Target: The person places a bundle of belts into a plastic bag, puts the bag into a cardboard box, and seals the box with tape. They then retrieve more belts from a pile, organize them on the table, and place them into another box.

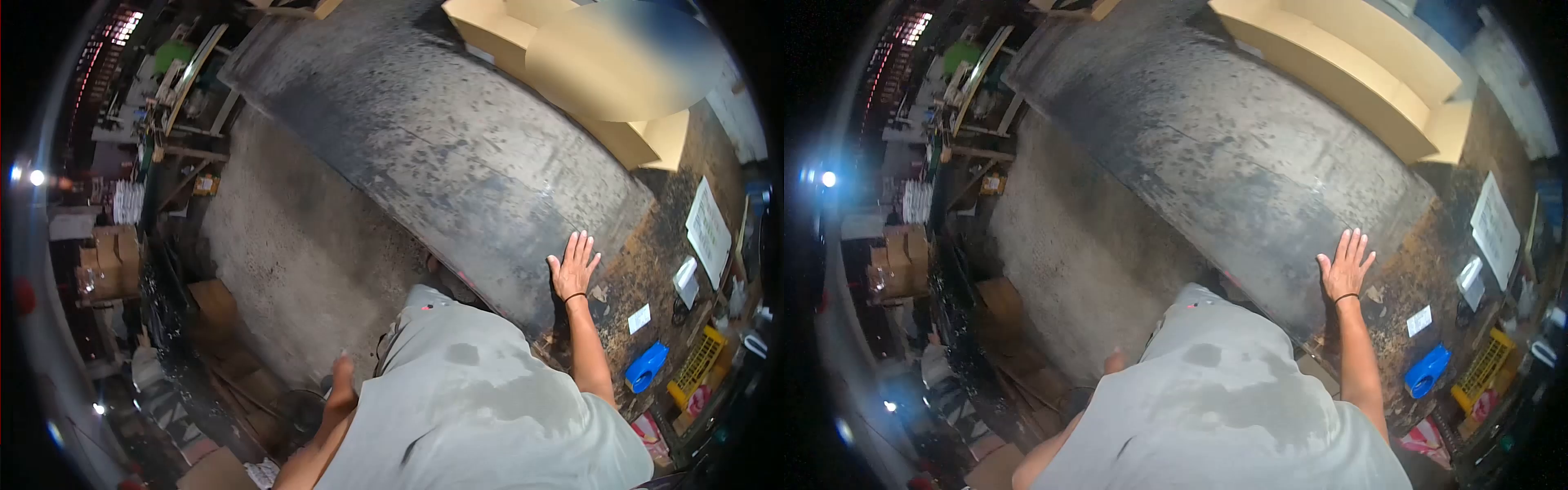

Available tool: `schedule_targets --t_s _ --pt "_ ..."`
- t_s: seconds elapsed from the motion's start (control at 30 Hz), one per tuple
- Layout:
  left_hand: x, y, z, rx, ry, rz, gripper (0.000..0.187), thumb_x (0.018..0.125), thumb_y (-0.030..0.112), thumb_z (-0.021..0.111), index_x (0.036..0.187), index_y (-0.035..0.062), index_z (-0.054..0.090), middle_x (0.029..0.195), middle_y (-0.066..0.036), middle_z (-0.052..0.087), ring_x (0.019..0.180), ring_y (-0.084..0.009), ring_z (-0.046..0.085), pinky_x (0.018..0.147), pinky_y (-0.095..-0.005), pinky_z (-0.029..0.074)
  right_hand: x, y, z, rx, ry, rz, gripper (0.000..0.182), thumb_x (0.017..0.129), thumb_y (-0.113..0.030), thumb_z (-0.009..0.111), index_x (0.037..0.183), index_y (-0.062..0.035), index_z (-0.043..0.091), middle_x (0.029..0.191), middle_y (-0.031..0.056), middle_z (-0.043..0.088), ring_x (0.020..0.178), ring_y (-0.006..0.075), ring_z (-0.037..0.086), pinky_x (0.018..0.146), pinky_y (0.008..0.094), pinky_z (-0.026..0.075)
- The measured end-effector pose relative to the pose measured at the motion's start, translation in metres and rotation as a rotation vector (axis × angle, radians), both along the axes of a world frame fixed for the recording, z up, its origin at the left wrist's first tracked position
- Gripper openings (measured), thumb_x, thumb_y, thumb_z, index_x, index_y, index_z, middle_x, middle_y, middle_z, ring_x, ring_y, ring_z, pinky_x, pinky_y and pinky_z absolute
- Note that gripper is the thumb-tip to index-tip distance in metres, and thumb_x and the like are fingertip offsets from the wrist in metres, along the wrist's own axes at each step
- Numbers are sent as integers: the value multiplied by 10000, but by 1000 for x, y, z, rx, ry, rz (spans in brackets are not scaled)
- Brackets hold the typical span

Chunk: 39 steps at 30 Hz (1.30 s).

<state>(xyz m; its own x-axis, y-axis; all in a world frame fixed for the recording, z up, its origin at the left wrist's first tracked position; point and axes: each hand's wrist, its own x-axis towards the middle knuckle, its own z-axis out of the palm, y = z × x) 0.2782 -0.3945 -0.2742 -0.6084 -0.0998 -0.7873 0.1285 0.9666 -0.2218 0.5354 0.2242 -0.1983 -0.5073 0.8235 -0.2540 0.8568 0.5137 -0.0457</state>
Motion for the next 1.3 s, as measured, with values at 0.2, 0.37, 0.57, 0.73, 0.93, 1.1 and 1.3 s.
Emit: schedule_targets --t_s 0.2,0.37,0.57,0.73,0.93,1.1,1.3 --pt "-32 61 45 347 120 278 532 935 434 335 1176 6 540 1107 -228 592 1098 -378 525 897 -410 403 -174 3 0 33 63 -22 735 891 -507 392 1416 -32 196 1489 173 138 1382 348 74 1066 578 55" --pt "-113 136 68 712 137 451 539 928 432 366 1225 2 499 1147 -180 577 1098 -340 514 888 -407 396 -400 -122 61 -263 109 766 707 798 -606 461 1334 -151 394 1460 130 242 1345 395 169 999 656 154" --pt "-184 52 73 1055 367 1018 521 916 427 426 1271 49 479 1193 -127 536 1015 -250 515 886 -345 378 -479 -214 47 -158 778 1254 566 731 -465 600 1188 -144 508 1264 102 434 1169 332 379 927 493 333" --pt "-128 -88 1 618 529 1017 481 902 471 442 1081 38 551 967 -101 583 839 -185 538 683 -342 428 -482 -34 23 435 505 288 433 770 -378 568 1089 -95 495 1150 139 454 1094 333 410 851 468 384" --pt "-126 -68 34 743 250 1168 477 922 434 409 706 12 458 568 -48 442 501 -188 433 500 -328 372 -468 43 -16 244 52 -567 673 876 -585 345 1370 -130 322 1436 182 257 1347 320 205 1034 554 203" --pt "-198 -103 -34 748 456 457 441 935 369 400 802 -26 543 681 -80 504 662 -159 462 607 -334 394 -654 -5 3 98 0 -157 732 900 -597 252 1441 -115 150 1499 158 97 1388 324 46 1077 563 55" --pt "-423 -6 124 799 765 926 466 908 360 450 1164 -17 544 1161 -238 554 1120 -351 509 950 -383 390 -887 -274 0 -338 185 1294 597 859 -351 506 1343 -38 351 1390 197 339 1280 358 314 1015 515 277"
